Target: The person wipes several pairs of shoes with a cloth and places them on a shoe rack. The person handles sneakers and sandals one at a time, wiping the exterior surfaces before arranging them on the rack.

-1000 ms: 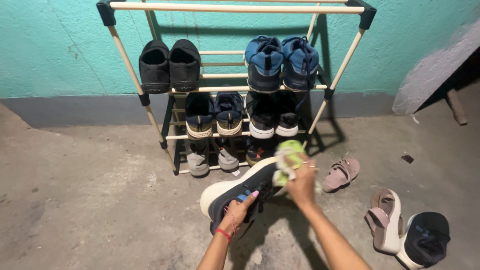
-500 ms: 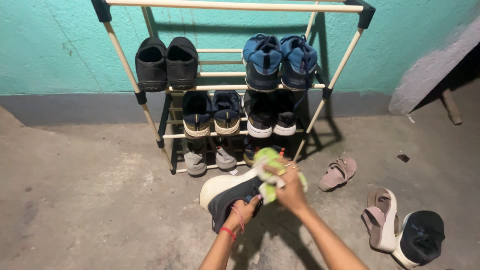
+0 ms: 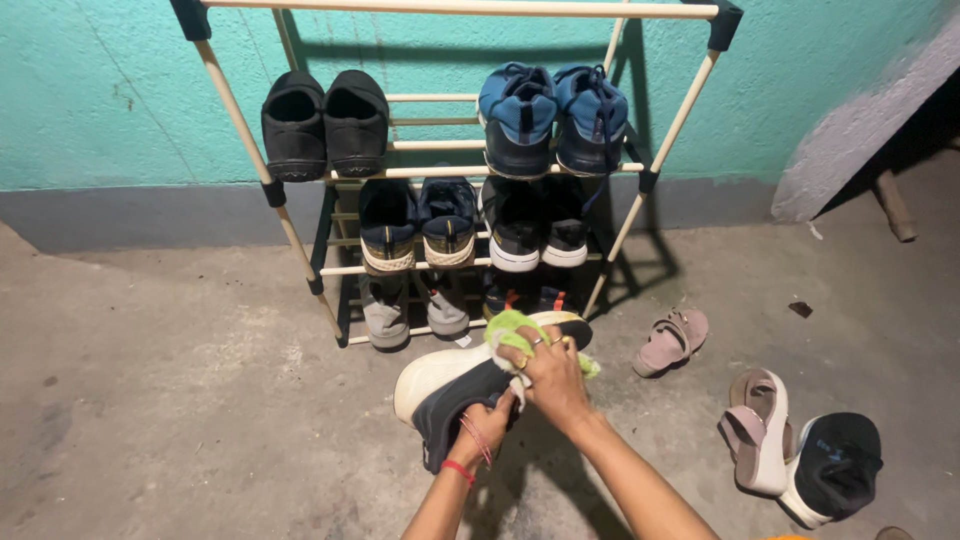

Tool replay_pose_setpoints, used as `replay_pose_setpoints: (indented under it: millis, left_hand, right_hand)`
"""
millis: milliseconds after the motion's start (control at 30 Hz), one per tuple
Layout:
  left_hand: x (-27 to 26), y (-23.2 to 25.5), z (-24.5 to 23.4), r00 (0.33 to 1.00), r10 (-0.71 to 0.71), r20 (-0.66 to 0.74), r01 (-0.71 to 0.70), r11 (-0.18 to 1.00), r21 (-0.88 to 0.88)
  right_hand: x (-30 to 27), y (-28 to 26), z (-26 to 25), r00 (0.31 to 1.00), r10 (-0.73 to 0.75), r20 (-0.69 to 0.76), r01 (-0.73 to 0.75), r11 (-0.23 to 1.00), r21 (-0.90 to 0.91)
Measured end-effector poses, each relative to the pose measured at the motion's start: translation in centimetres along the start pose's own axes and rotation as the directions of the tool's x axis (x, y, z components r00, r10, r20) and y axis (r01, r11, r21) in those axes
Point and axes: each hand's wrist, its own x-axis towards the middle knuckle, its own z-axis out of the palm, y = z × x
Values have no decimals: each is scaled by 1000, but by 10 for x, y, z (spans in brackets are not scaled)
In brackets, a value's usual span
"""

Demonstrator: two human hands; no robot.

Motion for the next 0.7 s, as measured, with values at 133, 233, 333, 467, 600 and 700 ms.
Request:
replay_pose_setpoints:
  millis: [133,233,333,467,600,700]
  left_hand:
    - [-11,14,-8,998,68,-11,-69,986,-153]
    - [-16,24,-12,994,98,-40,-104,976,-193]
    - [-18,28,-11,999,33,-22,-36,983,-182]
    - [-16,24,-17,1000,11,-12,-12,993,-114]
    - [-6,26,-24,997,39,-63,-48,987,-156]
    - [-6,33,-14,977,196,-84,-212,932,-295]
  right_hand:
    - [2,16,-3,997,40,-63,-44,997,-62]
    - [0,29,-3,993,36,-116,-43,997,-58]
    - [-9,48,8,984,92,-149,-97,995,-28]
    - [-16,94,17,891,447,-71,-453,872,-187]
    - [-23,97,-6,851,420,-316,-480,866,-140]
    - [-18,56,-8,906,247,-343,-280,959,-51]
